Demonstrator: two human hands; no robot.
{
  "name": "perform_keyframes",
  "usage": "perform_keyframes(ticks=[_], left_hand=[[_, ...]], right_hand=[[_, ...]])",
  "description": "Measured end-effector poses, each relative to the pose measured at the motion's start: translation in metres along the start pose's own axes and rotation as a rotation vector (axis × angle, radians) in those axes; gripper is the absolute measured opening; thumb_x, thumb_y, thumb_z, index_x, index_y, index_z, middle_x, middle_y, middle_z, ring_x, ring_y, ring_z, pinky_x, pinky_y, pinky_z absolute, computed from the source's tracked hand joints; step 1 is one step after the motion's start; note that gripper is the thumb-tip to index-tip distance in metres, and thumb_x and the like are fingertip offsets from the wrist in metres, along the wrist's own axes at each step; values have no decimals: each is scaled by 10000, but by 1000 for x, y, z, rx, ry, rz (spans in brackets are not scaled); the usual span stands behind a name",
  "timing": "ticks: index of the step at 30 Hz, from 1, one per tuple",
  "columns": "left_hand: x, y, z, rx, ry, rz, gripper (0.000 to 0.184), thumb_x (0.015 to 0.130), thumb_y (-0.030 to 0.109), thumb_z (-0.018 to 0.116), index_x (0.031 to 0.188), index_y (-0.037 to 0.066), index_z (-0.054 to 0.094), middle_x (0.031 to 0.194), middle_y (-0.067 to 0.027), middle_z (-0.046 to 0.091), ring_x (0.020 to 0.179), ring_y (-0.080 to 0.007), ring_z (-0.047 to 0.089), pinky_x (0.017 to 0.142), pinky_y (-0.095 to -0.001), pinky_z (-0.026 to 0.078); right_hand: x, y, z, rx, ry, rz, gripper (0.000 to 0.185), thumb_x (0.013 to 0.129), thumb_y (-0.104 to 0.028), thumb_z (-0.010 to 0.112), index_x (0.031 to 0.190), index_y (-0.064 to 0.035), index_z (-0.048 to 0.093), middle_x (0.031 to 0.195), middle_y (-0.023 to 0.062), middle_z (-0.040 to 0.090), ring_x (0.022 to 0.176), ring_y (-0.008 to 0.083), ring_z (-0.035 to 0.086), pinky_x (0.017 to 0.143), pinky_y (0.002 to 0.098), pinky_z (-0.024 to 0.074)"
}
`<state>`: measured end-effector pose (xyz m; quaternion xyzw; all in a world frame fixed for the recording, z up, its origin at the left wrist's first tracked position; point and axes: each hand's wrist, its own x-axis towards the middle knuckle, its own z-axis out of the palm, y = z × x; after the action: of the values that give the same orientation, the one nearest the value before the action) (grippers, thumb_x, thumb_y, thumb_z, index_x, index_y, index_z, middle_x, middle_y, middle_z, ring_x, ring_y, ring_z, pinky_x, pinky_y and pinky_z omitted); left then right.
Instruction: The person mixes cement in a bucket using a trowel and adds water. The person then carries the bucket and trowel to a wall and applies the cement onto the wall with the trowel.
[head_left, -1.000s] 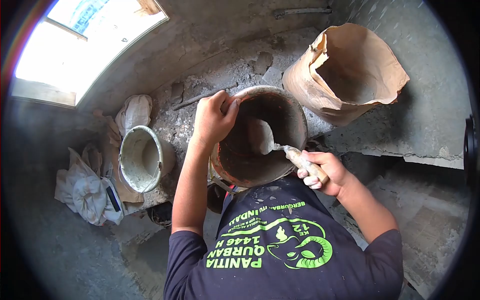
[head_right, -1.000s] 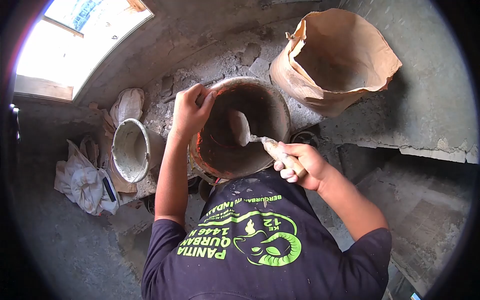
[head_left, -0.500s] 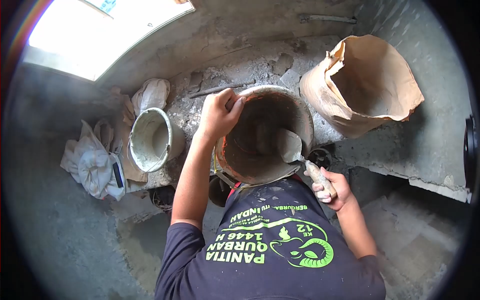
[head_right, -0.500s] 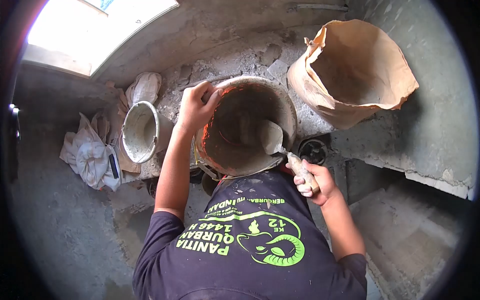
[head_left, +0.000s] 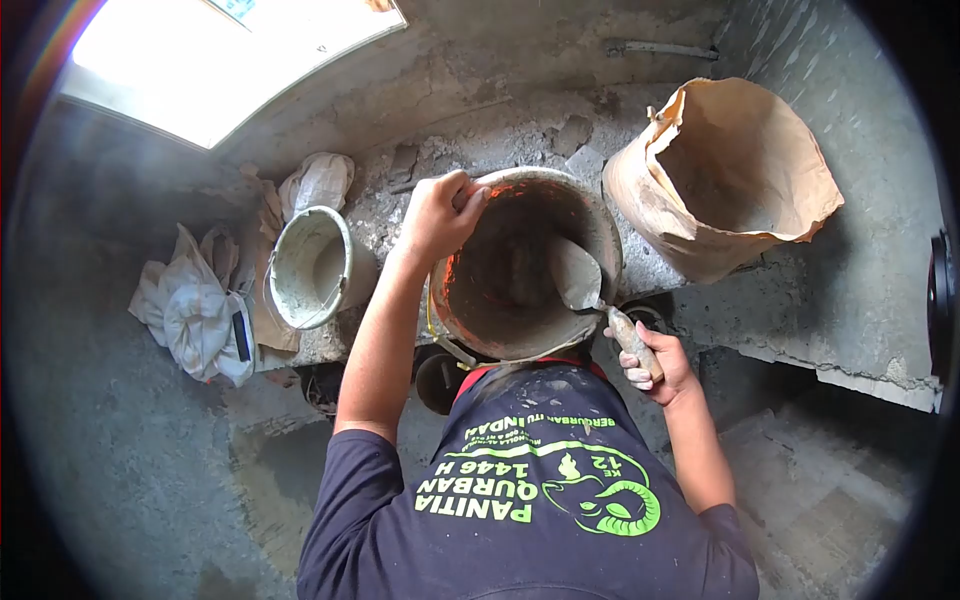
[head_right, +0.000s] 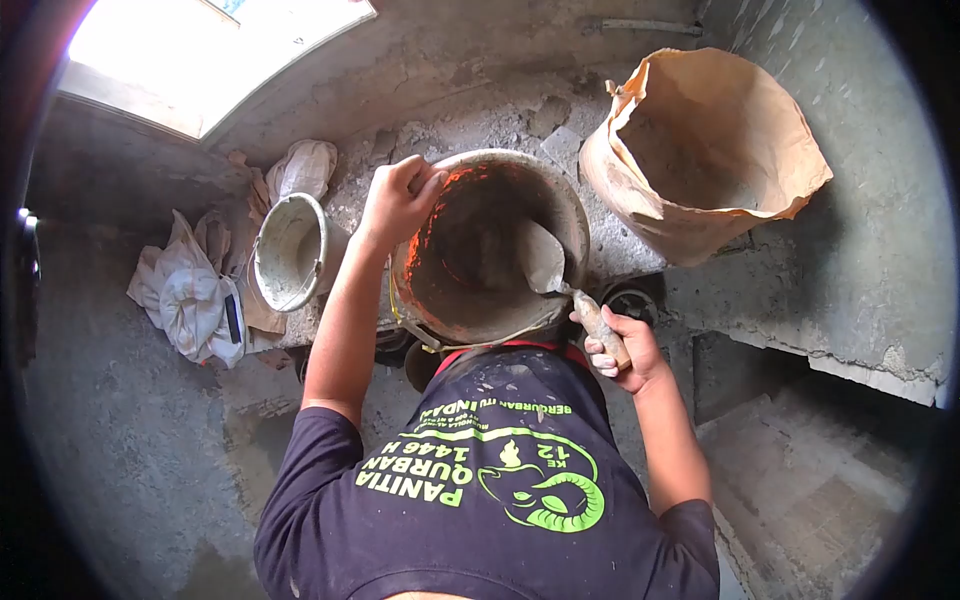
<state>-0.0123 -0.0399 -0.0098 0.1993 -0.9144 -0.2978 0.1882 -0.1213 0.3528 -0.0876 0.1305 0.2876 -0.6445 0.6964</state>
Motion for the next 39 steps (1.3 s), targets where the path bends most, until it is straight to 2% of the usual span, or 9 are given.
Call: perform_keyframes(ticks=[7, 12, 15, 21, 27, 30, 31, 37, 39], left_hand=[[12, -31, -1, 2, 27, -75, 317, 933, 291, 715, 884, -20, 675, 649, -128, 635, 586, -193, 596, 609, -357, 496], [-17, -63, -14, -83, 58, -404, 515, 932, 482, 672, 1189, 40, 731, 1045, -184, 757, 987, -315, 733, 890, -384, 550], [-62, -48, -4, -310, 132, -711, 511, 1000, 444, 602, 1291, 26, 648, 1065, -202, 737, 1021, -325, 707, 907, -394, 528], [-86, -57, 18, -112, 239, -709, 391, 1037, 369, 555, 1133, 14, 690, 1006, -227, 715, 934, -343, 701, 842, -421, 524], [-34, -99, -9, 44, 138, -348, 383, 1003, 361, 600, 931, 7, 726, 831, -227, 700, 804, -406, 690, 759, -445, 532], [-8, -108, -19, 7, 103, -282, 346, 982, 358, 620, 953, 38, 748, 815, -219, 704, 804, -420, 692, 750, -445, 540], [-1, -115, -20, 72, 37, -278, 350, 1000, 348, 614, 1082, 37, 753, 772, -200, 700, 684, -247, 688, 695, -392, 533], [-9, -104, -16, -6, 122, -275, 339, 1000, 329, 609, 1078, 35, 760, 834, -221, 724, 780, -332, 735, 741, -402, 548], [-7, -104, -15, 20, 116, -267, 342, 1001, 325, 609, 1091, 31, 758, 861, -225, 732, 807, -331, 742, 759, -398, 552]], right_hand=[[8, 3, 3, -5, -55, 4, 534, 1064, -455, 457, 1378, -27, 517, 747, 58, 543, 472, 109, 450, 406, 239, 381], [34, 8, 10, -37, -60, -10, 586, 1056, -486, 446, 1391, -9, 506, 729, 67, 521, 458, 132, 438, 408, 257, 369], [38, 5, 11, -147, -65, -34, 554, 1047, -482, 470, 1355, -27, 538, 773, 80, 580, 507, 159, 520, 432, 293, 432], [29, -12, 30, -632, 100, -140, 352, 1059, -361, 497, 1170, -42, 596, 763, 66, 609, 546, 138, 570, 454, 309, 471], [44, -24, 59, -854, 94, -207, 333, 1058, -380, 525, 1092, -56, 596, 763, 19, 590, 558, 69, 545, 467, 236, 448], [49, -23, 73, -1130, 116, -209, 309, 1016, -370, 624, 1051, -64, 597, 786, 2, 605, 551, 61, 545, 475, 229, 439], [55, -18, 68, -1148, 68, -222, 262, 1009, -310, 643, 1069, -63, 582, 790, 2, 611, 539, 67, 546, 481, 231, 442], [68, 3, 39, -848, 26, -152, 299, 1032, -323, 601, 1132, -44, 564, 846, 46, 624, 607, 79, 577, 536, 234, 466], [75, 0, 24, -973, 82, -155, 402, 1012, -363, 618, 1174, 1, 572, 986, 140, 688, 723, 192, 681, 622, 327, 541]])
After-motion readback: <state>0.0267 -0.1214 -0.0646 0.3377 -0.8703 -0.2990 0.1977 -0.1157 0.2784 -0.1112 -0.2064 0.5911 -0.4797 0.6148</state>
